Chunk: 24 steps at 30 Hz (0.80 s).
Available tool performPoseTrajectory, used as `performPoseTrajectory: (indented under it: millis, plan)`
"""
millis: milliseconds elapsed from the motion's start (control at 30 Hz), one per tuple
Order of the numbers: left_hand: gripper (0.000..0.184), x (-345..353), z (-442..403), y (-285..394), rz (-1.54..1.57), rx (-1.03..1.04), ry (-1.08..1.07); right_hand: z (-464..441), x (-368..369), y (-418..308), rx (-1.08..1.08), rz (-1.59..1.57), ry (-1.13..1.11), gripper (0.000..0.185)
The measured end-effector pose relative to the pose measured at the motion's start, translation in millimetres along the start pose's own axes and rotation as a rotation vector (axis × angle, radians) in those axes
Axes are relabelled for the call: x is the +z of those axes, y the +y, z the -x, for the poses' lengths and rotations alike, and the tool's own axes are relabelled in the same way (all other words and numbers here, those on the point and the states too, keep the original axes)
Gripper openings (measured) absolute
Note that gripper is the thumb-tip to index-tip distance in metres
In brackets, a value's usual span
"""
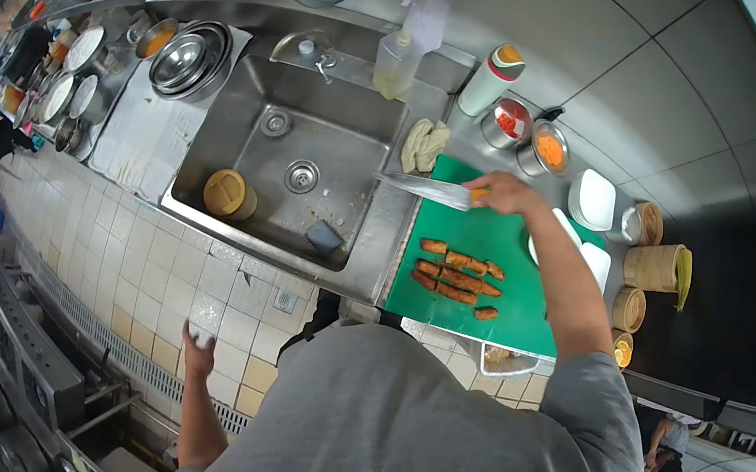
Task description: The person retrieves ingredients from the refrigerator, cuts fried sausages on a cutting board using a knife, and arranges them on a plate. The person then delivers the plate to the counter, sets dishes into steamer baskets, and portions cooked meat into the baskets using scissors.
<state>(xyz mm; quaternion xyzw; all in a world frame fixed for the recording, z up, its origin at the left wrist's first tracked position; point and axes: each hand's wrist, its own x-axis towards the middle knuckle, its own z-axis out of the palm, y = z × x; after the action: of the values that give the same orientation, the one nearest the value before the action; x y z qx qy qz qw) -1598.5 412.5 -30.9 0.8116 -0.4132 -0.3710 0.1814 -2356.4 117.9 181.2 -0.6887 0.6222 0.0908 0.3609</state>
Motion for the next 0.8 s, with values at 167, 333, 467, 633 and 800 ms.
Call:
performPoseTrajectory:
  millis: [167,333,467,633,800]
  plan:
    - [0.083,-8.5,74.1,-67.3,0.259,-0.619,0.095,9.3,-18.4,51.2,0.159,0.107,0.170,0.048]
    - [0.070,-0.8,19.0,-145.7,-0.230,-0.109,0.052,-20.7,22.4,61.8,0.269,0.293,0.298,0.048]
    - [0.060,20.7,3.2,33.9,-0.163,0.193,0.074,33.9,54.7,64.1,0.159,0.142,0.695,0.030]
    - [0.049,89.9,15.6,248.4,0.023,0.561,-0.227,172.2,149.9,62.4,0.230,-0.112,0.369,0.019]
    - [0.078,179.5,66.9,391.1,-0.214,0.805,-0.616,204.6,243.7,38.8,0.199,-0.183,0.625,0.037]
